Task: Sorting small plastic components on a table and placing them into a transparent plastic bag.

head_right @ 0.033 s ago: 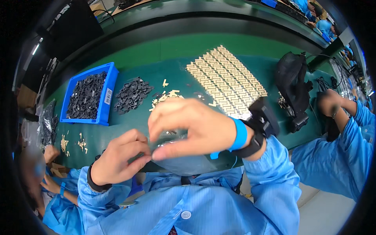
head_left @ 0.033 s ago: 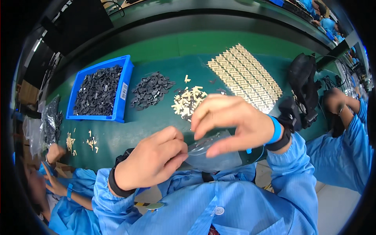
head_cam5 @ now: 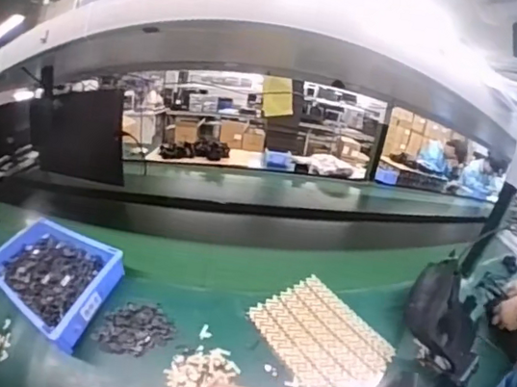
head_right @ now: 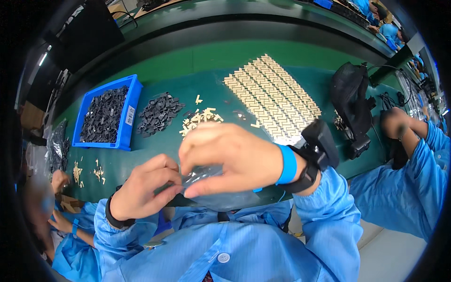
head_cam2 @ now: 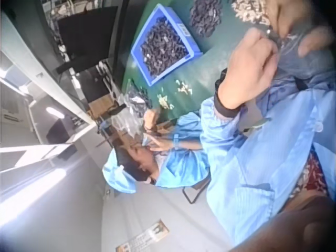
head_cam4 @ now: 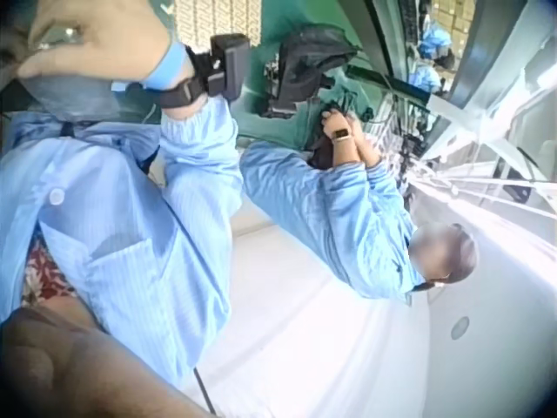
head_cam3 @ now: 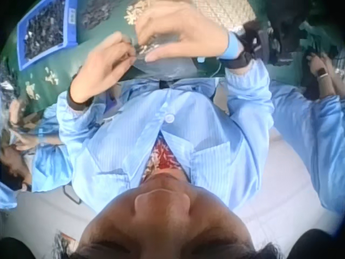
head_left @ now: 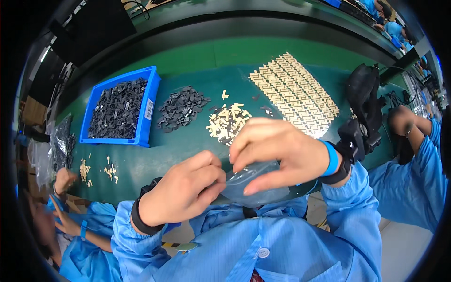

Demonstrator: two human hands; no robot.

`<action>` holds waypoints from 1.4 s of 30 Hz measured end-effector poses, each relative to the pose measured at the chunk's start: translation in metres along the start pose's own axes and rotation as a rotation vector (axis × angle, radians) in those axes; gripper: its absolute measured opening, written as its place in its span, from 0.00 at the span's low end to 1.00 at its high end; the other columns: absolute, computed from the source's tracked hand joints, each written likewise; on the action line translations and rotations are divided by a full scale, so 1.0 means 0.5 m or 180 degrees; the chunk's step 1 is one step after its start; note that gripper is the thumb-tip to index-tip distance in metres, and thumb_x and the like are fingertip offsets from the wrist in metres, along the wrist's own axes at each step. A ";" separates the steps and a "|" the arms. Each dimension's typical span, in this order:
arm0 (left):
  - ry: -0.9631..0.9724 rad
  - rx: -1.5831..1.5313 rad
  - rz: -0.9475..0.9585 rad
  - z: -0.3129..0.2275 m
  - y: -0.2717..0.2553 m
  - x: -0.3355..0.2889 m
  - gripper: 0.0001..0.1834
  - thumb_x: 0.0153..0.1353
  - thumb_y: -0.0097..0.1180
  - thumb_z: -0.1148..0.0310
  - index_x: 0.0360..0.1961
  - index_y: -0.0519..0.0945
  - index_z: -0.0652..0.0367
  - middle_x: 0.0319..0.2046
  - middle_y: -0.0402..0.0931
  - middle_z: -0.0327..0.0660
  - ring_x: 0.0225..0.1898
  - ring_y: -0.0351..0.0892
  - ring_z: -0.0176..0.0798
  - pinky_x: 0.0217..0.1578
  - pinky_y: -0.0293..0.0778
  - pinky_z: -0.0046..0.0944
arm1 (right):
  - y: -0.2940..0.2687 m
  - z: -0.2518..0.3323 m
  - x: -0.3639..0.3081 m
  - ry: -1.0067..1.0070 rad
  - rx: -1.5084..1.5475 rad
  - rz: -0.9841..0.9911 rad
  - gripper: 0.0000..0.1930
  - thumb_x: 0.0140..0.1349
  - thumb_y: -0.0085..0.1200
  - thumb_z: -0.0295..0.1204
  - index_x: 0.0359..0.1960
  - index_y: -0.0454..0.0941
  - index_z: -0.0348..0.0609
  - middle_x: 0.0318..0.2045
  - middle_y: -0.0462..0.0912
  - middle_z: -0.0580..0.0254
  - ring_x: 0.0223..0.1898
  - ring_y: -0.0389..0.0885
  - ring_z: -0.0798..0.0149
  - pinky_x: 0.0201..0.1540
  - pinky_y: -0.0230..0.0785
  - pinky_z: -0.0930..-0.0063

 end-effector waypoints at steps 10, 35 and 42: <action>-0.0253 -0.1017 0.0024 0.047 0.005 0.003 0.04 0.51 0.55 0.77 0.27 0.73 0.64 0.29 0.69 0.40 0.28 0.70 0.33 0.27 0.67 0.31 | 0.045 -0.021 -0.011 0.0467 -0.0461 0.0485 0.08 0.49 0.57 0.30 0.30 0.75 0.43 0.26 0.71 0.60 0.33 0.71 0.56 0.35 0.64 0.66; 0.0951 -0.1335 -0.0965 0.034 0.001 -0.097 0.11 0.42 0.55 0.78 0.30 0.73 0.60 0.24 0.71 0.39 0.26 0.73 0.42 0.26 0.68 0.36 | 0.114 0.051 0.078 0.0667 -0.0560 0.1006 0.05 0.48 0.56 0.21 0.24 0.72 0.38 0.21 0.73 0.52 0.25 0.72 0.50 0.29 0.64 0.65; 0.0588 -0.1447 -0.0876 0.072 0.000 -0.124 0.08 0.43 0.52 0.79 0.29 0.73 0.61 0.25 0.71 0.41 0.26 0.72 0.44 0.25 0.66 0.38 | 0.139 0.055 0.123 0.0324 -0.0299 0.0854 0.05 0.45 0.58 0.20 0.23 0.73 0.38 0.23 0.74 0.53 0.23 0.71 0.52 0.27 0.64 0.65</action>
Point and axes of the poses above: each hand's wrist, its own x-axis towards the middle knuckle, its own y-axis out of the palm, z = x × y, the point moved 4 cm from there along x, towards the middle knuckle
